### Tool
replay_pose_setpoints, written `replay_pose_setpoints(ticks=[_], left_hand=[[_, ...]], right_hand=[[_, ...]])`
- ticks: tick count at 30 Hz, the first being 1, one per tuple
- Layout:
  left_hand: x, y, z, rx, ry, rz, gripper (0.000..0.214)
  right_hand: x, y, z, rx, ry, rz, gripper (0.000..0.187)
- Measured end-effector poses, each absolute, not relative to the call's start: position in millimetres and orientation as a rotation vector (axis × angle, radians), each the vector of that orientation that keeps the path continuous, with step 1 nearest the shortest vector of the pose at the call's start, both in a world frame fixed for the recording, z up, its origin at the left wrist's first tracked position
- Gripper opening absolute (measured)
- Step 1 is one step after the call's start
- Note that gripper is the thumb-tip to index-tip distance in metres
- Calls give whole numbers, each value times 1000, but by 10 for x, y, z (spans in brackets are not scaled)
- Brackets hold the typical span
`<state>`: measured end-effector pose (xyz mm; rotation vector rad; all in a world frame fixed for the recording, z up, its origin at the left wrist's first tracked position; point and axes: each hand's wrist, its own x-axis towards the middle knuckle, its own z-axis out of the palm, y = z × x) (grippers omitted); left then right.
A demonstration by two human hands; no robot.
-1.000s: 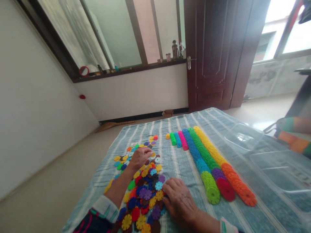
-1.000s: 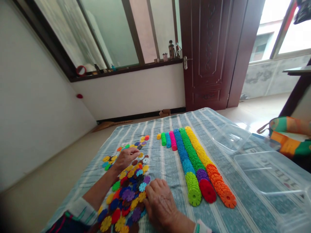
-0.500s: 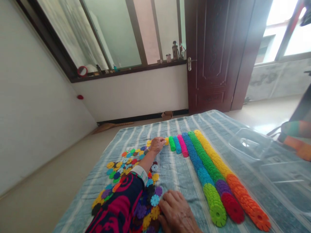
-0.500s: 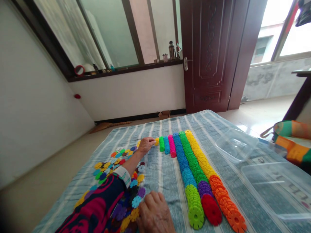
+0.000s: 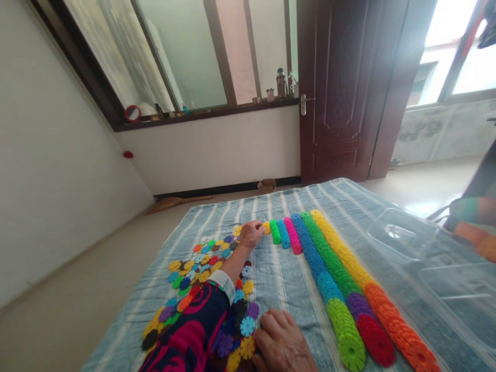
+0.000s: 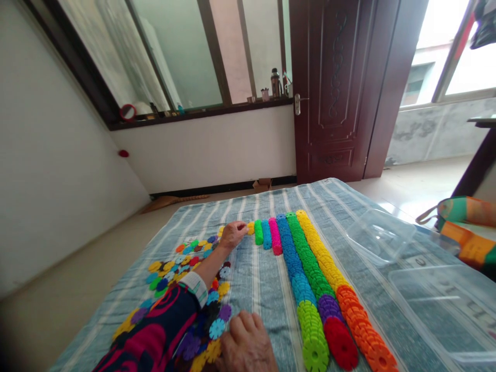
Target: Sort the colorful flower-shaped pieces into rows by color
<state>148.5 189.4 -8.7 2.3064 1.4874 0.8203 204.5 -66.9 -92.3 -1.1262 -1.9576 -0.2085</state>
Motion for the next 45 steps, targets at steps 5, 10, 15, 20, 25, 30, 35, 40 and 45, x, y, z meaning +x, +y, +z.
replay_pose_setpoints(ticks=[5,10,15,20,25,30,35,40,45], left_hand=[[1471,1811,-95,2362,1516,781,5],[1521,1768,-91,2397,1531,767,2],[1538,1772,-78,2418,1551,748,6],[1552,1801,-77,2413,1584,735,5],[1566,1828,-70,2406,1606,725,4],[1552,1822,-59,2422,1571,716,2],[1500,1778,-45,2427,1530,709,2],[1314,1672,14,2416,1510,710,11],[942,1437,110,2407,1516,679,16]], right_hand=[[2029,-620,-969,-1096,-1938,-280,35],[2009,-579,-1058,-1095,-1940,-316,36],[1990,-547,-1136,-1101,-1992,-315,37],[1986,-536,-1121,-1098,-1962,-348,37],[1991,-526,-1122,-1097,-2023,-314,34],[1992,-536,-1093,-1087,-1975,-341,37],[1995,-537,-1043,-1093,-1974,-319,33],[1997,-570,-989,-1152,-1985,-262,30],[2044,-741,-724,-1198,-1948,-107,26]])
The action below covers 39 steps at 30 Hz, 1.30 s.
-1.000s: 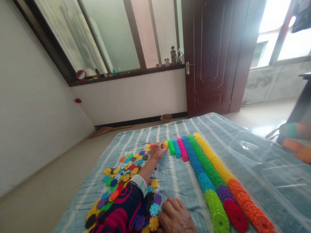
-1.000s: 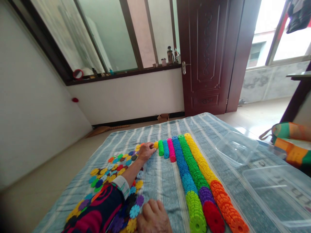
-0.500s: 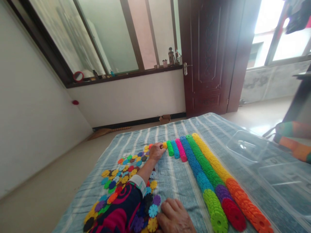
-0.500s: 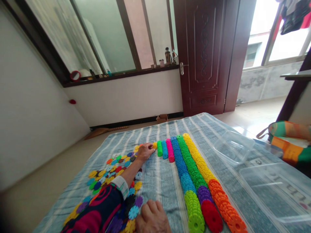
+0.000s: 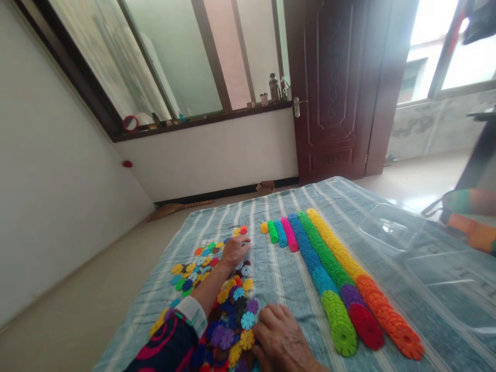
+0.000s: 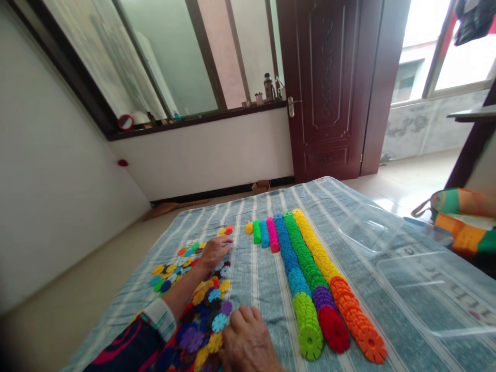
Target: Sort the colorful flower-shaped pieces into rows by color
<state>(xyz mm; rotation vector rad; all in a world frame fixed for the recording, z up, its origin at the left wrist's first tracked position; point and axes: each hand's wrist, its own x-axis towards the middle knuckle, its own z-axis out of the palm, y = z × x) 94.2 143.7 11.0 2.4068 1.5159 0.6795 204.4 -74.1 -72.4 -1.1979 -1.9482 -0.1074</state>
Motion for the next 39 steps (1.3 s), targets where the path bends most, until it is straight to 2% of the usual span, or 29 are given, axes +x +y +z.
replay_pose_setpoints(ticks=[5,12,20,24,31,39], left_hand=[[465,1107,226,2392,1548,595,16],[-56,757,401,2368,1564,397,18],[0,695,380,2477,1523,94,20],[58,768,349,2441,1554,-6,12],[24,899,404,2187,1448,104,19],[685,1286,311,2017,1526,557,27]], right_hand=[[2115,-886,-485,-1234,-1970,54,16],[2127,-916,-507,-1236,-1993,115,11],[2137,-934,-502,-1255,-2012,151,10],[2134,-928,-492,-1250,-2017,118,10],[2103,-903,-460,-1250,-1991,39,14],[2077,-845,-510,-1177,-1951,-75,20]])
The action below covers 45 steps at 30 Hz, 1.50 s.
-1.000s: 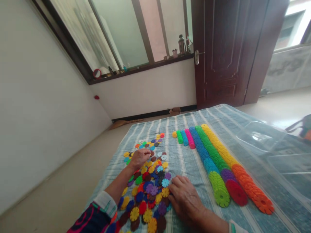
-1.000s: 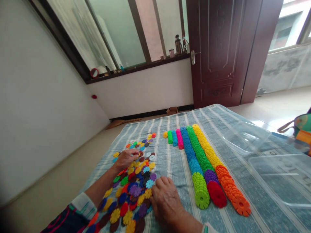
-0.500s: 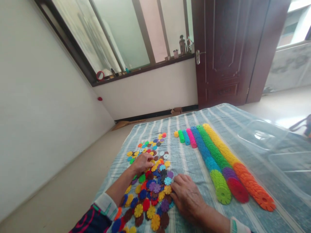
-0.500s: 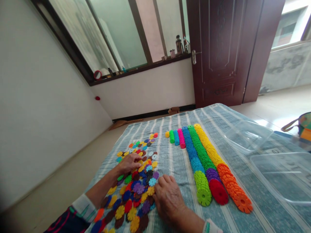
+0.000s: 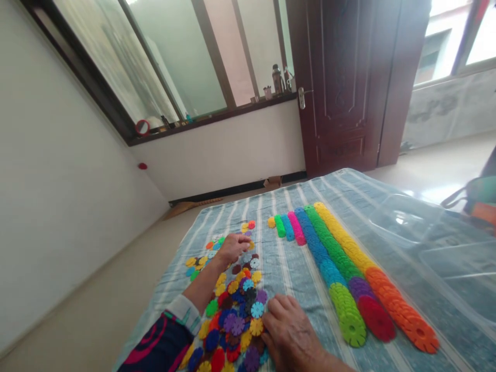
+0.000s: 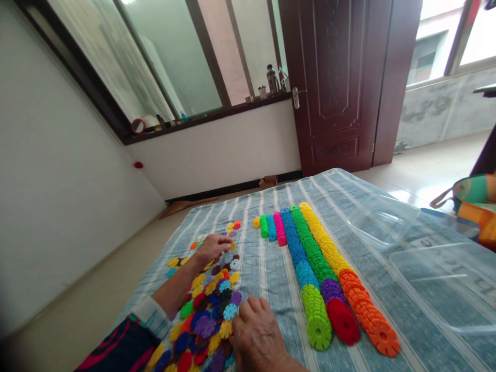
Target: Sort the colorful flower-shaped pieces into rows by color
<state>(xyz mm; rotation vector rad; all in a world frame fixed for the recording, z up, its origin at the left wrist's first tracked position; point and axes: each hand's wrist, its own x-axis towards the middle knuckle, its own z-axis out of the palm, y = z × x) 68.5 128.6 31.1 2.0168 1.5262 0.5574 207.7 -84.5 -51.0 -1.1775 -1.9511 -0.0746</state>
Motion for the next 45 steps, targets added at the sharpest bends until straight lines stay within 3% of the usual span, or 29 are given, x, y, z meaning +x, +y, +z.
replay_pose_setpoints(ticks=[9,28,36,45], left_hand=[[1435,1748,8,2227,1482,791,21],[1628,1874,-39,2420,1530,767,20],[1376,1793,101,2427,1519,698,18],[512,1289,430,2331,1445,313,9]], right_hand=[[2041,-764,-619,-1144,-1851,-221,29],[2034,-702,-694,-1138,-1909,-284,29],[2056,-792,-586,-1180,-1892,-158,24],[2111,-922,-460,-1200,-1949,14,12]])
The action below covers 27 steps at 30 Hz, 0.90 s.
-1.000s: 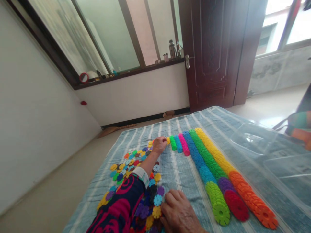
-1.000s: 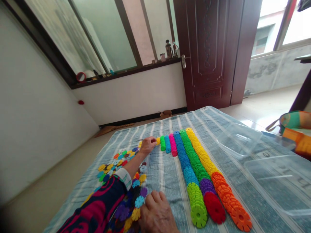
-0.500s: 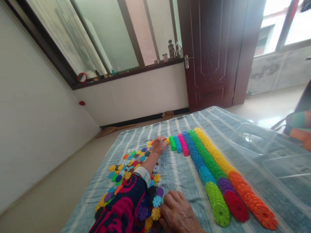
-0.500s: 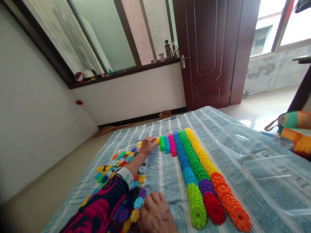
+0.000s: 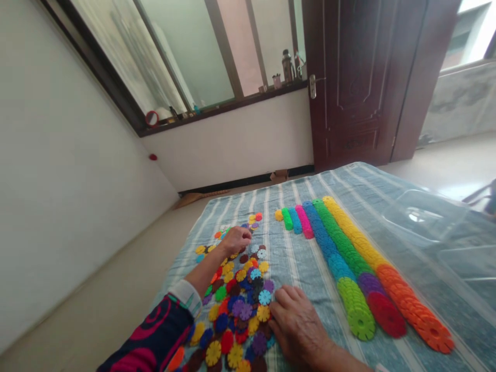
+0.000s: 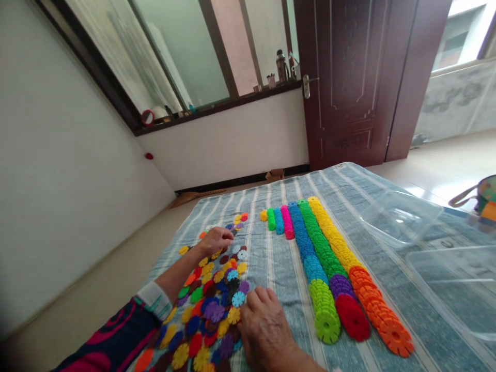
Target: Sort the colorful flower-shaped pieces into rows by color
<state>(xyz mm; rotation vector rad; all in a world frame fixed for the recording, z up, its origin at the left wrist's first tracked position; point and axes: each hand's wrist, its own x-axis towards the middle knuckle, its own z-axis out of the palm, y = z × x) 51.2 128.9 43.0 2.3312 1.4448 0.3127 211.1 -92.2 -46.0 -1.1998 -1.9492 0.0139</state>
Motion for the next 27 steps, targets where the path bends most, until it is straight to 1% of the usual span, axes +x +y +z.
replay_pose_setpoints(ticks=[7,11,16,22,27], left_hand=[[205,818,532,2258,1344,106,10],[238,696,486,2234,1380,127,10],[310,665,455,2253,1381,126,25],[312,650,362,2104,1419,175,19],[279,664,366,1926,1427,237,21]], right_hand=[[2114,-944,-481,-1202,-1964,56,11],[2128,-948,-484,-1208,-1977,60,9],[2137,-953,-470,-1212,-2005,74,10],[2134,-948,-449,-1232,-2020,76,10],[2134,-948,-430,-1241,-2021,64,9]])
